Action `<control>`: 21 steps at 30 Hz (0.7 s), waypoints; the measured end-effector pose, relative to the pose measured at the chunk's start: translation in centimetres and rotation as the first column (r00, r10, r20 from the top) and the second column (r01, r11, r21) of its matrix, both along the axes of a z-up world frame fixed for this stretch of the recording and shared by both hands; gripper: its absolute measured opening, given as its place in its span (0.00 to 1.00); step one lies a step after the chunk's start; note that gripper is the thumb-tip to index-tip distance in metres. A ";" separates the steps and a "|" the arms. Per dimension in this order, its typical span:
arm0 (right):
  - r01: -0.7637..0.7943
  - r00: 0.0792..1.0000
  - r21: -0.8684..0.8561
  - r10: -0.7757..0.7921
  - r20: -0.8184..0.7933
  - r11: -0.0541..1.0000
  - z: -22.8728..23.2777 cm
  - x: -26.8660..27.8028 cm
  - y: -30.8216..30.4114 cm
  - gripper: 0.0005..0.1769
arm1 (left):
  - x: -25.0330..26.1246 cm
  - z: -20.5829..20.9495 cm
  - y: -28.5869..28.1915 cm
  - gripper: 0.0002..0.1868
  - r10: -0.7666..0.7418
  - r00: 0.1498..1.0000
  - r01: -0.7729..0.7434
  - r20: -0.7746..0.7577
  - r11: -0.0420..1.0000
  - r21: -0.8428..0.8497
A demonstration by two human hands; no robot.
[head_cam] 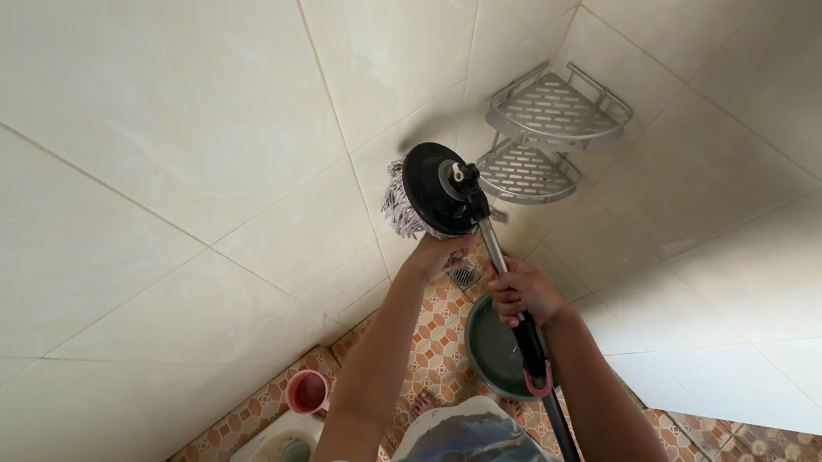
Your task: Cleaning a spin mop head using a bucket of water and a faucet in a bathroom.
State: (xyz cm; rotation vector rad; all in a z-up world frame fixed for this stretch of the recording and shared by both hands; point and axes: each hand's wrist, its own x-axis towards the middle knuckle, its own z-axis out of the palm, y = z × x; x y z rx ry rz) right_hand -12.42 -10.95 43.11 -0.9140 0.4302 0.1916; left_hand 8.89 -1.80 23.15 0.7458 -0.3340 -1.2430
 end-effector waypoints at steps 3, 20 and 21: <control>-0.024 0.998 0.031 0.026 -0.057 0.999 0.3 -0.4 0.3 0.05 | -1.4 1.7 -1.3 0.11 0.079 0.971 -0.129 0.228 0.968 0.214; 0.024 1.000 0.054 -0.024 -0.005 0.998 0.6 -2.3 0.2 0.05 | -0.7 12.3 6.8 0.37 0.237 0.929 -0.321 -0.283 0.898 -0.302; 0.023 1.000 0.053 -0.022 -0.010 0.998 0.7 -2.3 0.3 0.05 | -1.1 9.8 5.8 0.37 0.238 0.928 -0.324 -0.287 0.897 -0.301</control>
